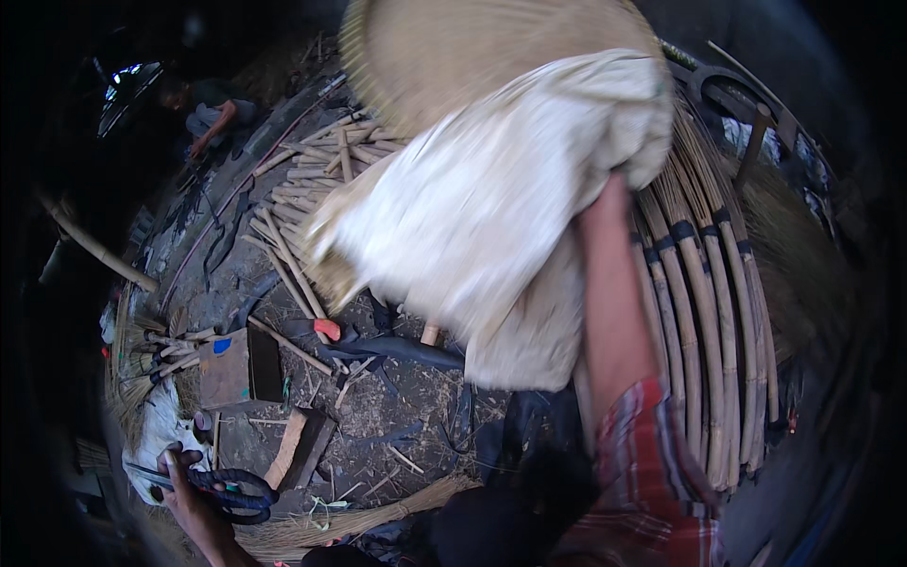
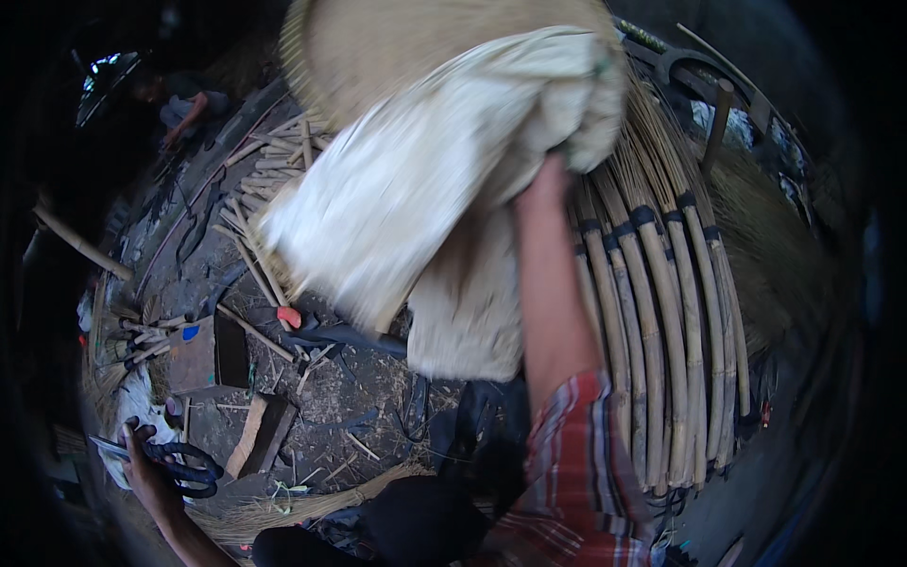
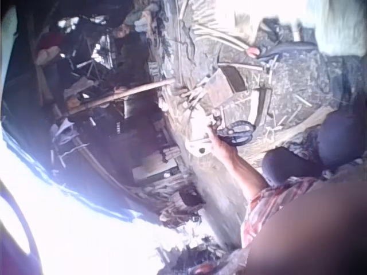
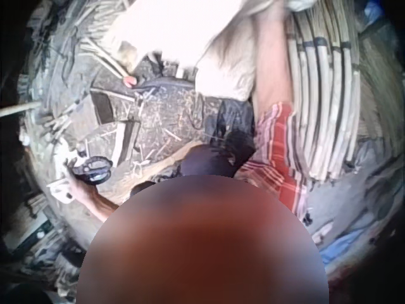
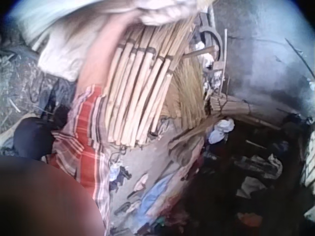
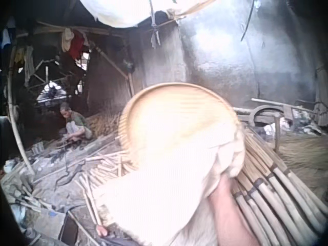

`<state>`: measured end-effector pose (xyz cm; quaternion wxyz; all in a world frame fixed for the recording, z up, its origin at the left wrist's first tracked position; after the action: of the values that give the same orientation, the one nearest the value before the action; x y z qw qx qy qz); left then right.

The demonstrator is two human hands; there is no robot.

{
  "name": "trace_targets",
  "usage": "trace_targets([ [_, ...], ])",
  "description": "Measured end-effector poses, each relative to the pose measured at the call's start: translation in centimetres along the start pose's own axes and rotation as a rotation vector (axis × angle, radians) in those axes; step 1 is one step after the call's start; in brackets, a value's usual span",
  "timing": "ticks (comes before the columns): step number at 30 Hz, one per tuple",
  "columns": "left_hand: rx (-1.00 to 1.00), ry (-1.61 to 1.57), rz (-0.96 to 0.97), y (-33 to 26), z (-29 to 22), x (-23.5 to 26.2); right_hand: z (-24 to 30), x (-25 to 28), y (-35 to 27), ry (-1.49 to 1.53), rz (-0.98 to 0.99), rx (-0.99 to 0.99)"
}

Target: The person sits on the floor and uses a knife to shave and taper bamboo poles. They repeatedly pick up a pole, carve it, and place it back among other poles and broom bundles.

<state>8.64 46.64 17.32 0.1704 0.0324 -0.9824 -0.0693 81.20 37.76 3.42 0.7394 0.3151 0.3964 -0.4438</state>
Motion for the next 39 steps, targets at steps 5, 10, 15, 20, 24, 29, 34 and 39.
trace_targets([
  [5, 0.078, -0.005, 0.049, -0.7, 0.7, 0.6, 14.5, -1.2, 16.0, -0.36, 0.079, 0.236],
  [10, 0.15, -0.116, 0.067, -1.2, 5.2, -1.8, 11.7, 4.8, 6.9, -1.543, 0.054, 0.214],
  [15, 0.192, -0.221, 0.234, -2.0, 8.4, -5.4, 4.0, 12.6, -3.1, -1.223, 0.11, -0.178],
  [20, 0.238, -0.197, 0.302, -2.0, 10.1, -6.0, 8.7, 7.7, -6.1, -1.599, -0.122, 0.412],
  [24, 0.278, -0.198, 0.317, -2.2, 12.0, -4.9, 12.5, 2.0, -2.0, -1.836, -0.087, 0.587],
  [29, 0.339, -0.228, 0.39, -2.3, 13.9, -5.8, 10.5, -1.5, 7.4, -1.783, 0.054, 0.37],
  [34, 0.297, -0.279, 0.495, -2.5, 12.6, -9.4, -1.2, -12.1, 1.4, -1.755, 0.612, 0.337],
  [39, -0.035, -0.131, 0.509, -2.1, 9.3, -10.6, -11.8, -20.2, -19.2, -1.074, 1.299, -0.056],
])
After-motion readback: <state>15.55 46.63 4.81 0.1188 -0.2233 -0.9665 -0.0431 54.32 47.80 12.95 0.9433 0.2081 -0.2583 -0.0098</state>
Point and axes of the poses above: each hand's wrist, its own y-axis towards the middle knuckle, its own x-axis out of the back of the hand, z = x × y, the point moved 7 cm from there along y, towards the middle knuckle, and after that the axes turned 15 degrees about z, right-handed, at the moved point
